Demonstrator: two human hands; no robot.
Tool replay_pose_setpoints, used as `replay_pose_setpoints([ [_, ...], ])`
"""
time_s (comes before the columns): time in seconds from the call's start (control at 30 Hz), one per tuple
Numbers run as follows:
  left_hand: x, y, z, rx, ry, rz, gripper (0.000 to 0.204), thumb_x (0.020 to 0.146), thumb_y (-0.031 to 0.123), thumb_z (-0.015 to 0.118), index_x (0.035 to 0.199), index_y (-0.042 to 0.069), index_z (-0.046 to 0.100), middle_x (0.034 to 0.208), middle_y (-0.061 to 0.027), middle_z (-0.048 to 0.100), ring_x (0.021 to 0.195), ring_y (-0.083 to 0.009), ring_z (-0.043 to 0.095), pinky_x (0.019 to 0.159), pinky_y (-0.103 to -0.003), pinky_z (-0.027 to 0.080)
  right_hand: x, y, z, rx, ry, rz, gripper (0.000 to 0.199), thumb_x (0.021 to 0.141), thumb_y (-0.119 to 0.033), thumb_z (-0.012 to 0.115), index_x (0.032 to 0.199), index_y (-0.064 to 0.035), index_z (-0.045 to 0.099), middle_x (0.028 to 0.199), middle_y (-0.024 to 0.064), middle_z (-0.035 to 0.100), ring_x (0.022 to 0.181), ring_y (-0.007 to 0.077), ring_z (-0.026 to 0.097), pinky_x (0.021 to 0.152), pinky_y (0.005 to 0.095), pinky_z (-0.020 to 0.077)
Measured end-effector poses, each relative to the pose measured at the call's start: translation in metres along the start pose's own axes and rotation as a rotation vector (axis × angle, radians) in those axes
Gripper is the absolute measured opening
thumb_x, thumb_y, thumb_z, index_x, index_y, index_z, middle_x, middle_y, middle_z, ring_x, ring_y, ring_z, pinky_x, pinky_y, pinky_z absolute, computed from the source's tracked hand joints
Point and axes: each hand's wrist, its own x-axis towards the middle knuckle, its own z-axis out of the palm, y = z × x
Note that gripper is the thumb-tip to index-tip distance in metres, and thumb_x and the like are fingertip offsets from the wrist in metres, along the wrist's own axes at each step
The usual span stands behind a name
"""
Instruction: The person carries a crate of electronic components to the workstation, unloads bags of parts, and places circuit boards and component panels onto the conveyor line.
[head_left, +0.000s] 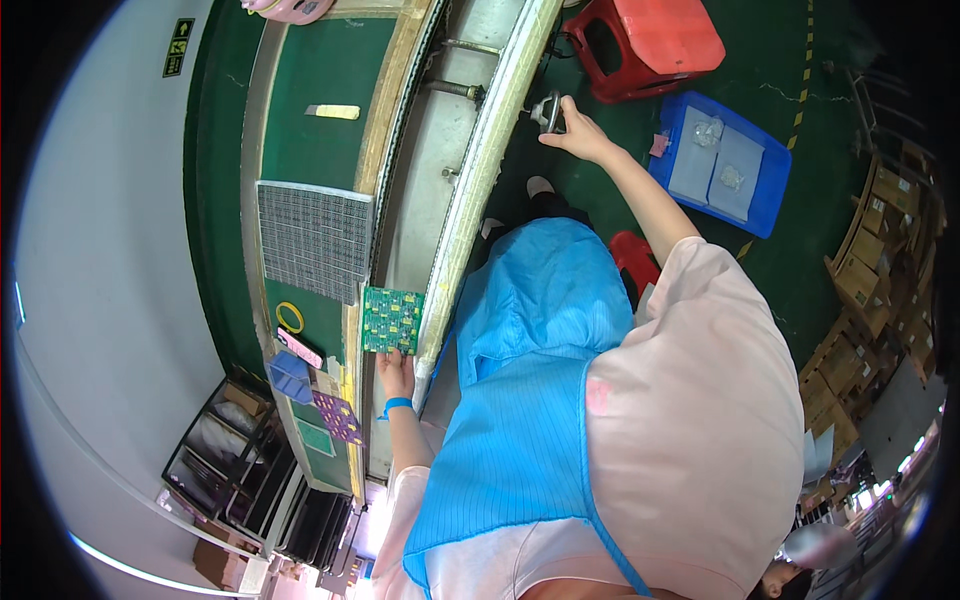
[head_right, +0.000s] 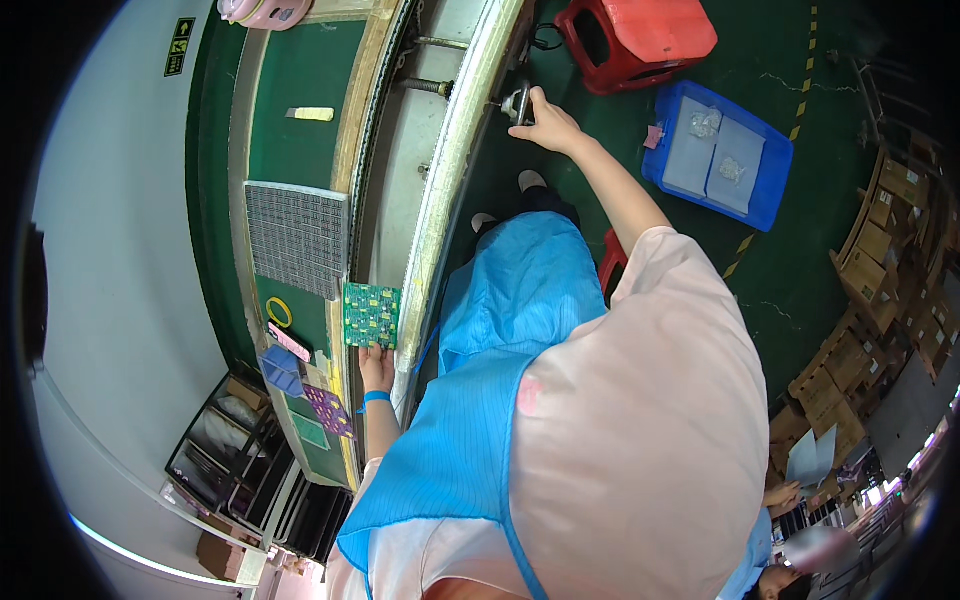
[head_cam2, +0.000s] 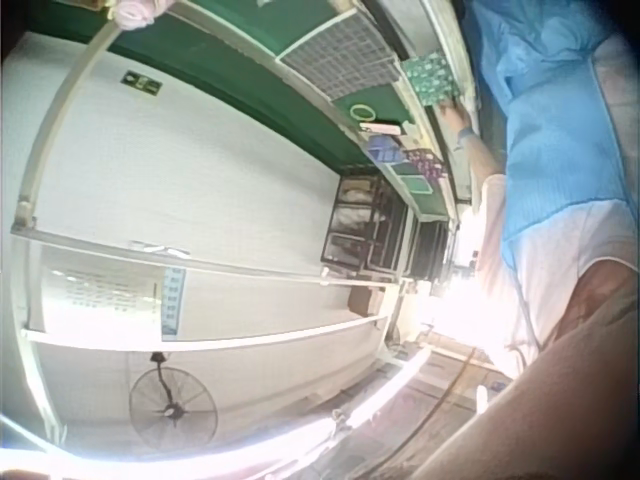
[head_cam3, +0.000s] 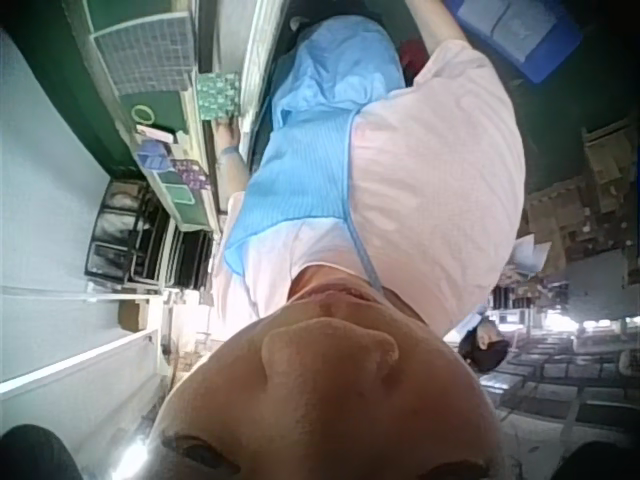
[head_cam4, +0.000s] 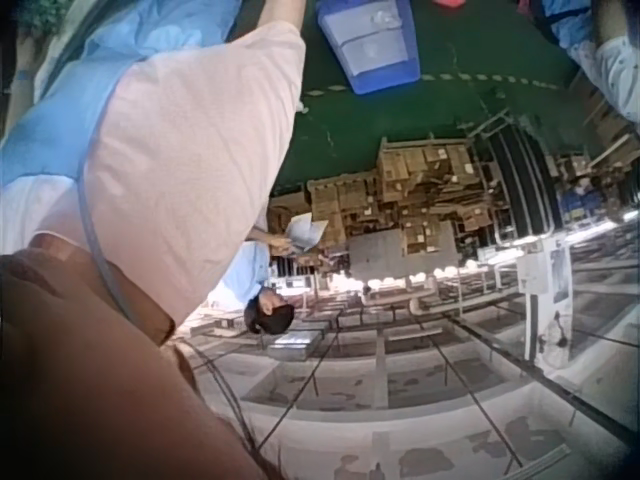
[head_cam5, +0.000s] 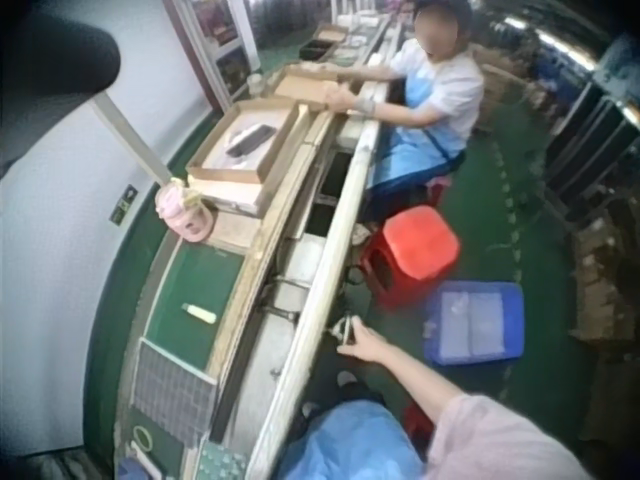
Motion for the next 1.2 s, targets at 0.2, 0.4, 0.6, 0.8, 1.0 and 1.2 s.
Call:
replay_pose_setpoints([
  [0.2,0.005,0.005,0.012,-0.051,-0.004,-0.039,0.036,0.084,-0.001,0.047,0.116,0.013,0.042,0.096,-0.0022,0.054,0.076,-0.0113,0.051,0.064,-0.026,0.043,0.022,0.022,0.005,0.429,0.022,-0.247,0.047,0.073,-0.027,0.066,0.096,-0.0009,0.035,0.079,0.0119,0.053,0.070,0.0198,0.056,0.061,0.0309,0.0443],
  [0.4,0.009,0.003,0.008,-0.043,-0.069,-0.031,0.036,0.082,-0.003,0.049,0.114,0.014,0.044,0.084,0.0001,0.052,0.073,-0.0107,0.050,0.066,-0.027,0.043,0.032,-0.034,-0.043,0.679,-0.500,0.336,0.024,0.081,-0.027,0.060,0.084,-0.0052,0.050,0.057,-0.0069,0.032,0.044,0.0030,0.025,0.037,0.0198,0.0172],
  [0.6,0.014,0.013,0.050,-0.032,-0.046,-0.036,0.036,0.084,0.000,0.048,0.116,0.013,0.041,0.095,-0.0004,0.052,0.082,-0.0107,0.048,0.070,-0.028,0.041,0.051,-0.002,-0.043,0.479,-0.478,0.227,0.032,0.082,-0.037,0.057,0.086,-0.0053,0.054,0.059,-0.0014,0.047,0.047,0.0067,0.038,0.043,0.0213,0.0288],
  [0.8,0.021,0.010,0.054,-0.020,-0.047,-0.026,0.030,0.083,0.001,0.049,0.110,0.012,0.044,0.086,0.0023,0.050,0.077,-0.0081,0.048,0.066,-0.025,0.041,0.006,-0.039,-0.017,-0.410,0.123,-0.045,0.040,0.085,-0.041,0.037,0.096,-0.0058,0.052,0.086,0.0213,0.058,0.084,0.0378,0.055,0.072,0.0452,0.0433],
  [1.0,0.019,0.015,0.053,-0.035,-0.038,-0.038,0.025,0.082,0.000,0.049,0.105,0.011,0.047,0.081,0.0051,0.052,0.072,-0.0054,0.048,0.062,-0.021,0.040,0.004,-0.041,-0.024,-0.572,-0.017,-0.271,0.029,0.080,-0.029,0.051,0.096,-0.0043,0.047,0.087,0.0207,0.059,0.081,0.0381,0.057,0.071,0.0465,0.0439],
  [1.2,0.021,0.010,0.062,-0.226,-0.049,-0.011,0.026,0.082,-0.002,0.046,0.106,0.010,0.047,0.089,0.0031,0.056,0.073,-0.0062,0.051,0.062,-0.021,0.042,0.018,-0.033,-0.012,-0.684,0.050,-0.075,0.026,0.078,-0.025,0.054,0.088,-0.0023,0.045,0.078,0.0206,0.059,0.077,0.0385,0.057,0.065,0.0462,0.0442],
])
